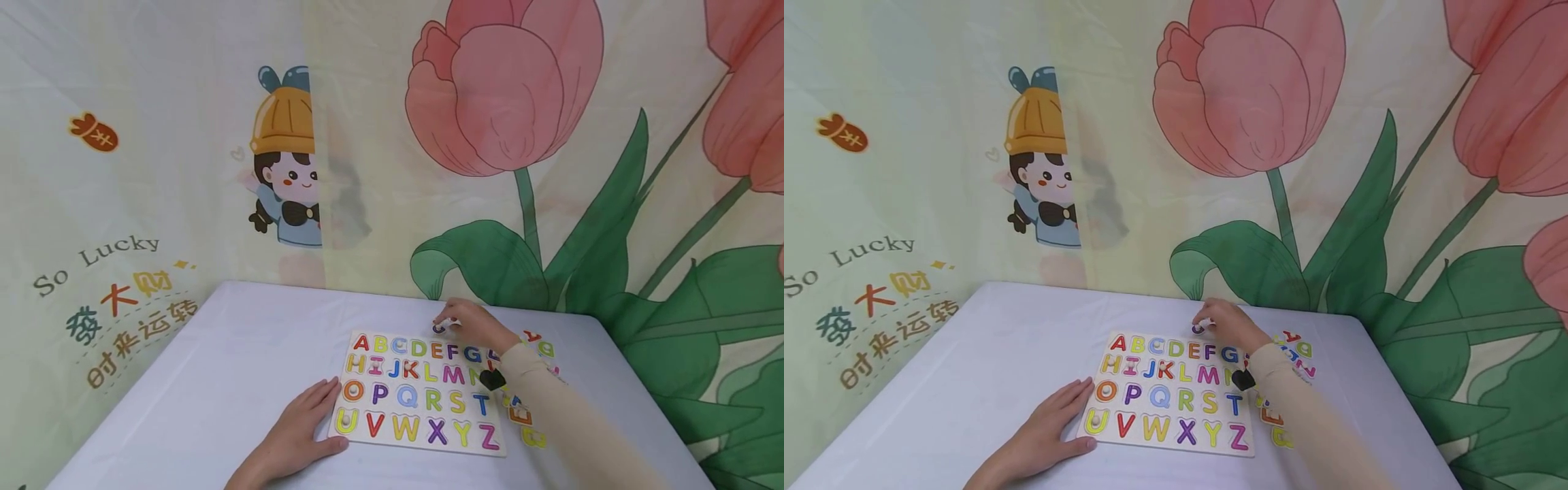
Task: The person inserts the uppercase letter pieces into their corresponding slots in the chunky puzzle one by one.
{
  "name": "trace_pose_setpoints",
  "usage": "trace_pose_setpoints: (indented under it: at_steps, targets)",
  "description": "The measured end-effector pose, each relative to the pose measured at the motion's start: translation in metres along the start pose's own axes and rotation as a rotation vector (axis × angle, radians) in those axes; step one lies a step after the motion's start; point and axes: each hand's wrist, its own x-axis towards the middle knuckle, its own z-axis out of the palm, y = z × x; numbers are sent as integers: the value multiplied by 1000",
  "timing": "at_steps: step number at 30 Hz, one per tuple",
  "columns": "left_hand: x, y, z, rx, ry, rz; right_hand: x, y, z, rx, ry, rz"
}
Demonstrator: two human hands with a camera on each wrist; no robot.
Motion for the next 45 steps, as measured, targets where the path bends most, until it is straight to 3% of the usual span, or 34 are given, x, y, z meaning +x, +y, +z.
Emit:
trace_pose_setpoints:
  at_steps: [4, 10, 21, 29, 34, 39, 45]
  targets:
    - [-1, -2, 1, 1, 1, 4, 8, 13, 6, -103, -17, -57]
    - [-1, 0, 0, 7, -4, -8, 20, 24, 13, -143, -9, -145]
    - [-1, 0, -1, 20, 8, 9, 36, 20, 13, -220, -87, -114]
    - [-2, 0, -2, 18, 4, 8, 42, 14, 7, -335, -126, -185]
    - [-1, 2, 0, 22, -7, 3, 35, 10, 1, -391, -90, -211]
    - [-1, 2, 1, 21, -6, 6, 25, 3, 2, -462, -25, -166]
    - [-1, 1, 1, 20, -8, -8, 9, -26, 9, -451, 55, -109]
